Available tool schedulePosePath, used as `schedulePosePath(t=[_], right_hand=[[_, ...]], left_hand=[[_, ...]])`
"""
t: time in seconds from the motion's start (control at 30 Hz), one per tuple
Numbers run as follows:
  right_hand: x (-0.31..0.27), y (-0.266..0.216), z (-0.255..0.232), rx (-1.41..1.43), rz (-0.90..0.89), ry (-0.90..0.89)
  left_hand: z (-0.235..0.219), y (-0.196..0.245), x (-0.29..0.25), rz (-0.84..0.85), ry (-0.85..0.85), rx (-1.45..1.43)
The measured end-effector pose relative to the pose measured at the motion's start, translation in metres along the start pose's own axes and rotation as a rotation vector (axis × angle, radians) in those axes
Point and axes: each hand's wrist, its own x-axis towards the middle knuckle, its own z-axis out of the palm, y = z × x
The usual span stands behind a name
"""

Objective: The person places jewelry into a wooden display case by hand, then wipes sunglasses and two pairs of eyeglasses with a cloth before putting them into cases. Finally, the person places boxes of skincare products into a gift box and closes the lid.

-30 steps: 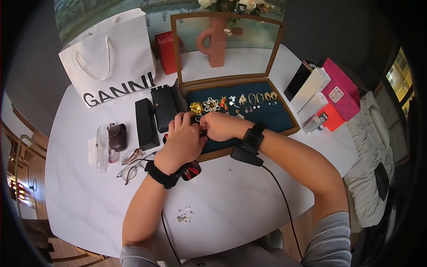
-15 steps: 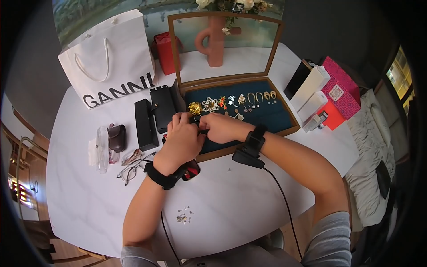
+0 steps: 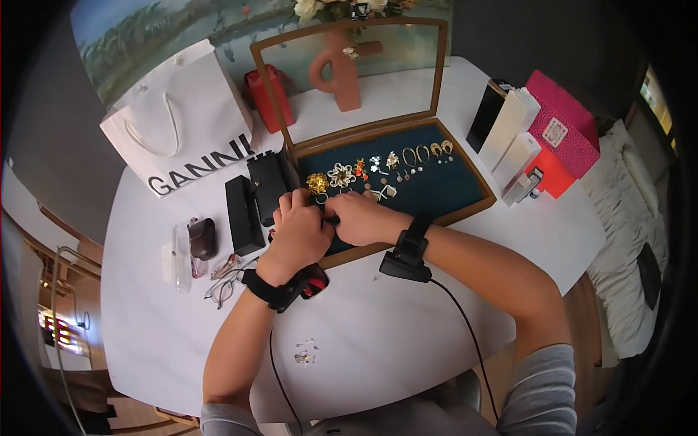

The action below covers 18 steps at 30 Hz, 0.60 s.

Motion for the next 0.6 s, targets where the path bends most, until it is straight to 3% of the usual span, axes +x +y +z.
schedulePosePath(t=[0.37, 0.6], right_hand=[[-0.0067, -0.0101, -0.0085, 0.057, 0.045, -0.061], [-0.0036, -0.0039, -0.0068, 0.155, 0.03, 0.013]], left_hand=[[0.0016, 0.0058, 0.0026, -0.079, -0.04, 0.091], [0.0043, 0.0082, 0.0041, -0.205, -0.021, 0.062]])
